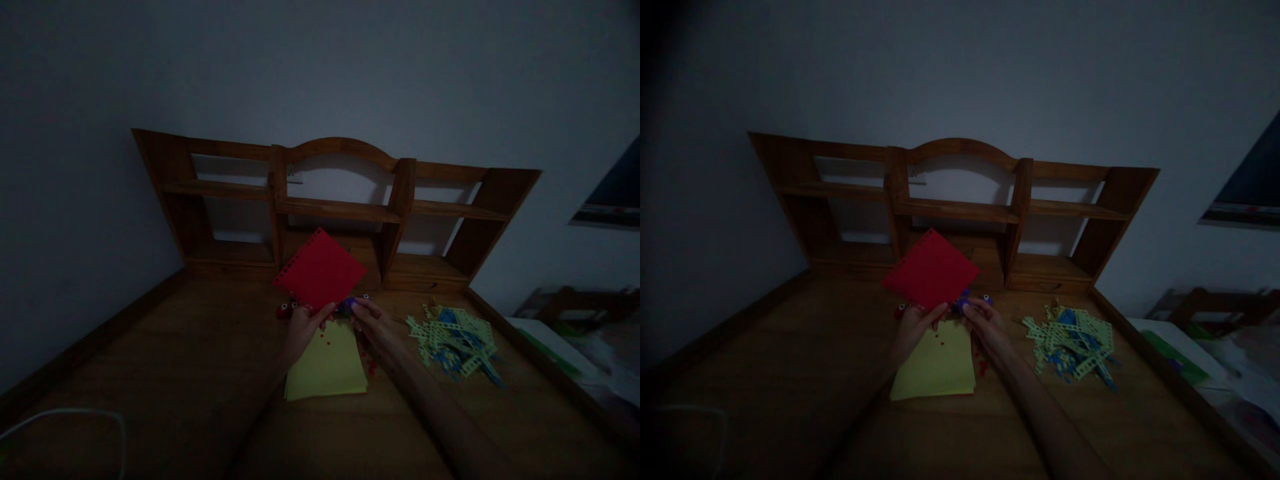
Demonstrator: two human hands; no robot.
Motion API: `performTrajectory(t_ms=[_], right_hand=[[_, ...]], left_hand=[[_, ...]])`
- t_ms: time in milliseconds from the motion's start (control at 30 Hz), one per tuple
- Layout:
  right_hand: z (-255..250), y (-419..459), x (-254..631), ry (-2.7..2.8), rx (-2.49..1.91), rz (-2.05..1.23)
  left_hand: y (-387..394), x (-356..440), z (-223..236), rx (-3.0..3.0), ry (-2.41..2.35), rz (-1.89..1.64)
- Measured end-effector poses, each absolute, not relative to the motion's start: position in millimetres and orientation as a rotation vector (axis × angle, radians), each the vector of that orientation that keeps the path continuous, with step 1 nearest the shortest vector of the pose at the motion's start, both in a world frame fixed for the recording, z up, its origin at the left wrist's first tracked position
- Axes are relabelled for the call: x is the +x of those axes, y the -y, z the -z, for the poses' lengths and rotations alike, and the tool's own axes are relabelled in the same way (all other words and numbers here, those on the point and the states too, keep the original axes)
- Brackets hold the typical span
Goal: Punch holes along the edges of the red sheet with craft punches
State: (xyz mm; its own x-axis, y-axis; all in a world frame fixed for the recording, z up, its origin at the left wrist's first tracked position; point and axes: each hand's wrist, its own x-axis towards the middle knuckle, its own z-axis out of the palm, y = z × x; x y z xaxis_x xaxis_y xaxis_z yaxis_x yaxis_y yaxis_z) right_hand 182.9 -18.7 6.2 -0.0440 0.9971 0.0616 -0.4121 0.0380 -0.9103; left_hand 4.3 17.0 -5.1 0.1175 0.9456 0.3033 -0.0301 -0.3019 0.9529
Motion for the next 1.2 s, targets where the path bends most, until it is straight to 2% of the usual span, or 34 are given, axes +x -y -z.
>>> performTrajectory(t_ms=[600, 1200], right_hand=[[-2.8, 16.5, 183.3, 1.029, -0.818, -1.357], [6.4, 11.1, 183.2, 1.072, -0.897, -1.271]], left_hand=[[-7.8, 5.5, -0.7, 1.507, -0.974, -1.275], [-11.3, 5.7, 13.0, 1.628, -1.082, -1.273]])
